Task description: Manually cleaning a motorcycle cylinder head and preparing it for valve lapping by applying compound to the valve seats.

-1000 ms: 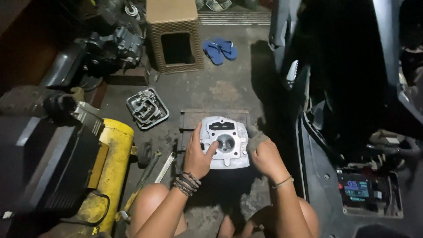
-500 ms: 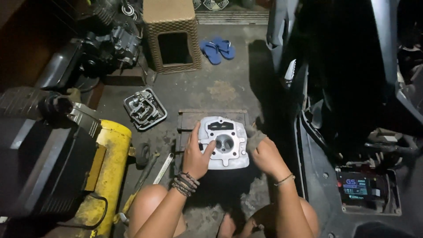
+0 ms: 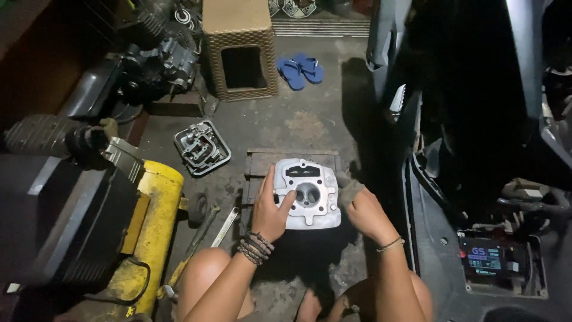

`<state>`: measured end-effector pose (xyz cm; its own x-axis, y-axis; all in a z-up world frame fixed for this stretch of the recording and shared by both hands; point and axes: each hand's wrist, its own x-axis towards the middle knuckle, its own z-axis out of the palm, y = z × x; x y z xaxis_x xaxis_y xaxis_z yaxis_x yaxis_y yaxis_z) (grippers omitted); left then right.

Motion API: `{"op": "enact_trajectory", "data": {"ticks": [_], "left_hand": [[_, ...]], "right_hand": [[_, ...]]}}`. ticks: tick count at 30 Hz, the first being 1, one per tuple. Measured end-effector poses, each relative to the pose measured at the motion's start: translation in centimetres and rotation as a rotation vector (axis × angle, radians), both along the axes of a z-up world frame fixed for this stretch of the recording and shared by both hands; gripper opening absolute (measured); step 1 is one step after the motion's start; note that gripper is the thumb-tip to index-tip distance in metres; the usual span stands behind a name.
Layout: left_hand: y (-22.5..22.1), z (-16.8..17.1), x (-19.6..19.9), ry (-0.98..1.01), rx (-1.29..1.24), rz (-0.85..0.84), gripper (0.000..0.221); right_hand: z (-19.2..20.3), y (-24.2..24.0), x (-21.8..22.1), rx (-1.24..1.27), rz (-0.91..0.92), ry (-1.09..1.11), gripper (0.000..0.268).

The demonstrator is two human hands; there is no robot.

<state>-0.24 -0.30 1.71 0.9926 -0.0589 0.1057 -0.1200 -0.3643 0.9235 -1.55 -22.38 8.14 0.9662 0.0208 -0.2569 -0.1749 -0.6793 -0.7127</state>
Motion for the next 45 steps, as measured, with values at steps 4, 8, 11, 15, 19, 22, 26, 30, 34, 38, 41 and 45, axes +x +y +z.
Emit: {"op": "enact_trajectory", "data": {"ticks": [4, 8, 11, 15, 19, 22, 26, 30, 34, 38, 41, 45], "left_hand": [[0.0, -0.4, -0.1, -0.007, 0.023, -0.008, 0.084], [-0.2, 0.0, -0.2, -0.038, 0.002, 0.006, 0.082], [0.0, -0.2, -0.2, -0.111, 0.025, 0.023, 0.075], [-0.2, 0.0, -0.4, -0.266, 0.110, 0.012, 0.062], [-0.3, 0.2, -0.2, -0.306, 0.116, -0.042, 0.060], [-0.3, -0.1, -0.2, -0.315, 0.125, -0.066, 0.060], [0.0, -0.2, -0.2, -0.242, 0.106, -0.078, 0.066], [0.0, 0.0, -0.2, -0.231, 0.082, -0.093, 0.070], [0.3, 0.0, 0.2, -0.252, 0.145, -0.104, 0.071], [0.4, -0.3, 0.3, -0.245, 0.087, -0.092, 0.073], [0.2, -0.6, 0.1, -0.252, 0.071, -0.063, 0.074], [0.2, -0.5, 0.4, -0.289, 0.090, -0.060, 0.069]], "right_hand": [[1.0, 1.7, 1.3, 0.003, 0.007, 0.021, 0.051], [1.9, 2.5, 1.4, -0.008, 0.010, 0.042, 0.052], [1.7, 1.7, 0.5, -0.016, 0.038, 0.063, 0.052], [1.5, 0.3, 0.1, -0.023, 0.081, 0.101, 0.053], [1.2, 1.1, 0.8, 0.047, 0.015, 0.057, 0.052], [-0.5, 1.3, 1.3, 0.050, -0.022, -0.014, 0.052], [0.0, 1.2, 0.9, -0.003, -0.019, 0.033, 0.051], [-0.7, 0.3, 0.7, -0.012, 0.004, 0.120, 0.055], [0.3, 2.1, 2.1, -0.005, 0.040, 0.089, 0.054], [0.9, 2.5, 2.5, -0.018, 0.082, 0.020, 0.052], [0.3, 1.4, 1.5, -0.032, 0.094, 0.011, 0.050], [-0.1, -1.3, 0.4, -0.060, 0.084, -0.039, 0.048]]}}
